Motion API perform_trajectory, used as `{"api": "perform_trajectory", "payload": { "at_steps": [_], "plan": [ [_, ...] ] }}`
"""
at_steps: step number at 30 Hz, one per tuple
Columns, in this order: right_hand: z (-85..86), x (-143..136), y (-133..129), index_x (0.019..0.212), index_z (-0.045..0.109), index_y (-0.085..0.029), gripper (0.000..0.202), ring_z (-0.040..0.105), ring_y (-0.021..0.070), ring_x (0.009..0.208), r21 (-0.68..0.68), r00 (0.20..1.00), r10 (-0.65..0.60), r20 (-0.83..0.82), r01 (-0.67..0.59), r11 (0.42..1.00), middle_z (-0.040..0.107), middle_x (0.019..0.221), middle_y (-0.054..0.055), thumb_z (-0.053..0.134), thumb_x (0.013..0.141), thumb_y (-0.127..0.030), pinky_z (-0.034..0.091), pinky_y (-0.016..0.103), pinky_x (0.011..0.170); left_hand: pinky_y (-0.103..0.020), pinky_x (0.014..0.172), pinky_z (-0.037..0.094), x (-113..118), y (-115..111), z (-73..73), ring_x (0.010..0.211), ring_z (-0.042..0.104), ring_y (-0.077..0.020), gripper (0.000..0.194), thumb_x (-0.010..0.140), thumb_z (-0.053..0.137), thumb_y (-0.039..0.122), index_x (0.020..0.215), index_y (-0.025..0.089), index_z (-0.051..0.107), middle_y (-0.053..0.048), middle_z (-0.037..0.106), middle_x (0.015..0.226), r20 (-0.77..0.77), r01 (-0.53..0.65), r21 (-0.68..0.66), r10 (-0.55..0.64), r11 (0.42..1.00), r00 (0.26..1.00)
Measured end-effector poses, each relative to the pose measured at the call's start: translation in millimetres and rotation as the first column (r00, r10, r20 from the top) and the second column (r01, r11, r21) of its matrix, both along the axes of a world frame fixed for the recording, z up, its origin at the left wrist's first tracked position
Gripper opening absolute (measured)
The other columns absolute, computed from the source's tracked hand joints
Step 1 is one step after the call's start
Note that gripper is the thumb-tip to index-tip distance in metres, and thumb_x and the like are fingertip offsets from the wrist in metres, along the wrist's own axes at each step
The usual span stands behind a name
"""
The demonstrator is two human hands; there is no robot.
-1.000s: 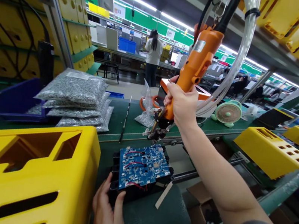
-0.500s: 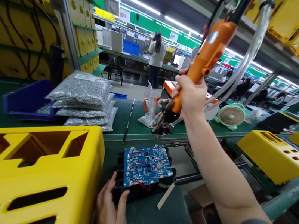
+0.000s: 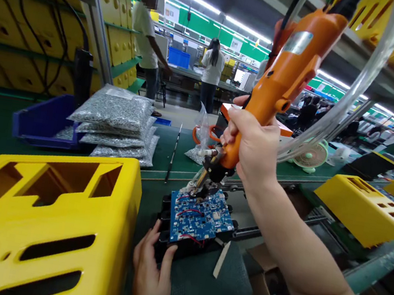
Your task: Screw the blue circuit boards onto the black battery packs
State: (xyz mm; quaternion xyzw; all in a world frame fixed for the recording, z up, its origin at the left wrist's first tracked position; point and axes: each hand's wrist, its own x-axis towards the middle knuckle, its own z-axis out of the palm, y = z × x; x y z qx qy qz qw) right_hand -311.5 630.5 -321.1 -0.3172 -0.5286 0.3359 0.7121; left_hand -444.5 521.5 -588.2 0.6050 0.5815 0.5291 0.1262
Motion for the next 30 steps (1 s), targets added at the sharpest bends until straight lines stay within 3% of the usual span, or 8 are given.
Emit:
{"api": "perform_trajectory", "payload": {
  "at_steps": [8,15,22,25,30],
  "plan": [
    [-13.3,-9,3,0.089,0.049,-0.022,0.016,0.043,0.0063,0.039,0.008,0.999,0.049,-0.024,-0.049,0.999,0.042,0.05,-0.009,0.059,0.077,-0.023,0.037,0.018,0.035,-0.043,0.102,0.038,0,-2,0.1,0.123,0.042,-0.0236,0.046,0.087,0.051,0.034,0.13,0.021,0.041,-0.011,0.049,0.133,0.028,0.013,-0.015,-0.013,1.0,1.0],
    [-13.0,-15,4,0.083,0.047,-0.022,0.014,0.042,0.0058,0.039,0.051,0.993,0.11,-0.031,-0.109,0.993,0.042,0.049,-0.009,0.058,0.075,-0.018,0.037,0.019,0.038,-0.042,0.1,0.039,1,-1,-0.9,0.122,0.043,-0.0231,0.046,0.087,0.05,0.034,0.13,0.021,0.04,-0.011,0.049,0.132,0.021,0.006,-0.006,-0.005,1.0,1.0],
    [-14.9,-22,10,0.081,0.045,-0.023,0.018,0.041,0.0062,0.037,-0.002,0.989,0.146,-0.011,-0.146,0.989,0.04,0.049,-0.01,0.06,0.072,-0.019,0.035,0.02,0.035,-0.042,0.101,0.038,1,-1,-0.8,0.122,0.042,-0.0233,0.045,0.088,0.049,0.034,0.13,0.02,0.04,-0.011,0.049,0.131,0.013,0.008,0.001,-0.008,1.0,1.0],
    [-0.3,-14,10,0.083,0.046,-0.023,0.016,0.041,0.0069,0.037,-0.001,0.994,0.105,-0.001,-0.105,0.994,0.04,0.048,-0.01,0.059,0.073,-0.02,0.036,0.02,0.035,-0.043,0.101,0.038,0,-1,-0.7,0.122,0.041,-0.0234,0.044,0.088,0.049,0.034,0.129,0.021,0.041,-0.01,0.049,0.132,0.02,0.013,-0.015,-0.013,1.0,1.0],
    [46.4,11,12,0.077,0.047,-0.021,0.017,0.038,0.0049,0.037,-0.006,0.999,-0.015,0.037,0.015,1.0,0.041,0.05,-0.009,0.062,0.07,-0.015,0.035,0.02,0.037,-0.044,0.101,0.038,0,-2,-3.1,0.122,0.042,-0.0231,0.043,0.087,0.05,0.034,0.128,0.022,0.041,-0.01,0.049,0.133,0.034,0.023,-0.004,-0.023,1.0,0.999]
  ]
}}
